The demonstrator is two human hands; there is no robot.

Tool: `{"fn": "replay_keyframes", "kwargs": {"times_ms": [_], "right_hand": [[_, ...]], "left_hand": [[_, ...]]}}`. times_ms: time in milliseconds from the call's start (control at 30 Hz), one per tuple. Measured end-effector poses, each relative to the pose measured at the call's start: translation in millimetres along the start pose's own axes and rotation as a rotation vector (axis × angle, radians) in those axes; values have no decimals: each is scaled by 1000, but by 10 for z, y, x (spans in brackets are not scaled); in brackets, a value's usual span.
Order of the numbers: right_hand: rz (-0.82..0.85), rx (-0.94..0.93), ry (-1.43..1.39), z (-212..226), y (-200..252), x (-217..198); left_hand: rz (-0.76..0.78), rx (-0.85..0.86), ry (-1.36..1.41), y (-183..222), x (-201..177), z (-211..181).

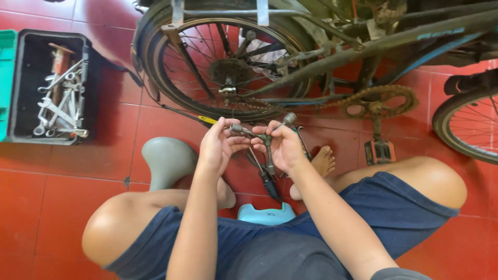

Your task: Loening bolts on the rear wheel of a bicycle using a wrench and screwdriver.

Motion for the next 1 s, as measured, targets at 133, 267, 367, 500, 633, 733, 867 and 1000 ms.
{"fn": "replay_keyframes", "kwargs": {"times_ms": [133, 267, 367, 500, 633, 733, 867, 1000], "right_hand": [[16, -4, -18, -119, -13, 237], [1, -94, 259, -93, 137, 356], [-69, -88, 605, -93, 277, 475], [-233, -178, 1088, -250, 173, 375], [-158, -227, 859, -501, 98, 363], [-196, -125, 726, -490, 73, 478], [-237, -98, 590, -503, 38, 496], [-174, -51, 368, -624, -110, 520]], "left_hand": [[-12, 139, -74, 184, -4, -240], [-201, 157, -175, -74, -138, -33], [-262, 74, -94, -492, -387, 377], [-287, -46, -203, -672, -393, 468], [-291, -146, -369, -834, -554, 501], [-329, -138, -476, -655, -381, 268], [-392, -96, -512, -344, -208, -47], [-458, -32, -514, -328, -289, -171]]}}
Point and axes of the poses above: each hand's wrist, its own y-axis away from the middle knuckle, its own x-axis out of the palm, z = x × y, the point moved 9 cm from there along -y, towards the middle knuckle, and after that the axes turned 6 degrees about y, right-handed, at the moved point
